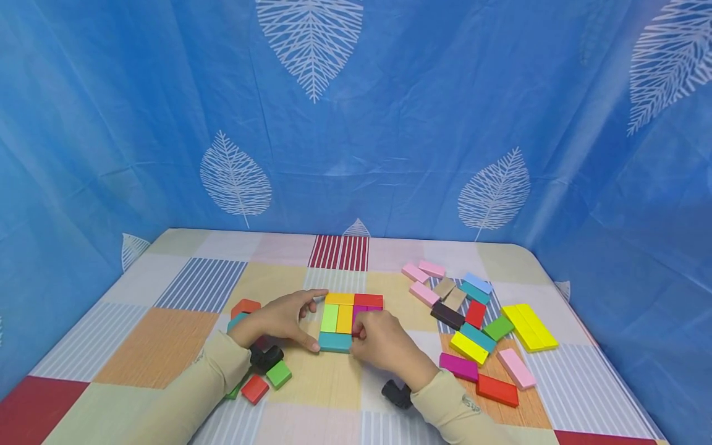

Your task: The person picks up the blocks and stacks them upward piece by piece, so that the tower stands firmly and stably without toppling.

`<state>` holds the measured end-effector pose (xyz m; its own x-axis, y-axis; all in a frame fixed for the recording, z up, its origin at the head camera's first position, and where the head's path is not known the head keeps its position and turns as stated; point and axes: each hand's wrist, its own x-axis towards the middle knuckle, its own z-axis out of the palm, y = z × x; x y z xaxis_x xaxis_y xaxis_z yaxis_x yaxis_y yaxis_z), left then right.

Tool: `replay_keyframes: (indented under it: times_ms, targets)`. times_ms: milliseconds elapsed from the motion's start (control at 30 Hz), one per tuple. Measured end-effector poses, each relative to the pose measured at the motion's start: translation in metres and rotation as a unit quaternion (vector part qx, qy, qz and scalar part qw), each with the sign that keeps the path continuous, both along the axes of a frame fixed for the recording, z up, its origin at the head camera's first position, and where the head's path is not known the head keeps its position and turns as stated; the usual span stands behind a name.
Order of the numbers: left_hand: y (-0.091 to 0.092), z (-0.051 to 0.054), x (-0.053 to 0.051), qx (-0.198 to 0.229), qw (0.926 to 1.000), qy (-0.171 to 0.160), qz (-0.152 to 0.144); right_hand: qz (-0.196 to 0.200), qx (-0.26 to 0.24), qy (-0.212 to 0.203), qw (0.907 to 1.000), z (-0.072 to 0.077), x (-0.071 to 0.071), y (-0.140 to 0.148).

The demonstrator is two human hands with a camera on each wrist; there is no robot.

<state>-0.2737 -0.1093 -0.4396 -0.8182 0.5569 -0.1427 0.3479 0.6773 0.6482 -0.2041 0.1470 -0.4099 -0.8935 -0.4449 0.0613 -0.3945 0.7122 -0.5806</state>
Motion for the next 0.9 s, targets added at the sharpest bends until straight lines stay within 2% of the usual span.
replay_keyframes:
  times_ms: [67,233,367,600,767,900]
  targets:
    - [0.001,0.000,0.000,0.002,1.0000,-0.001,0.000,0.010,-0.005,-0.016,0.9998,0.005,-0.001,0.013]
    - [0.001,0.000,0.001,0.003,1.0000,-0.004,-0.001,0.064,-0.032,-0.040,0.9967,0.011,-0.004,0.057]
    - [0.002,-0.001,0.002,0.003,1.0000,-0.006,0.001,0.088,-0.062,-0.048,0.9930,0.006,-0.004,0.095]
    - [0.002,-0.003,0.004,0.006,1.0000,-0.005,0.003,0.100,-0.125,-0.110,0.9810,-0.004,0.005,0.153]
    - [0.001,-0.004,0.004,0.007,1.0000,-0.002,0.000,0.094,-0.105,-0.082,0.9866,-0.006,0.010,0.184]
    - [0.001,-0.005,0.004,0.010,0.9999,-0.002,-0.003,0.050,-0.054,-0.094,0.9928,-0.002,0.017,0.200]
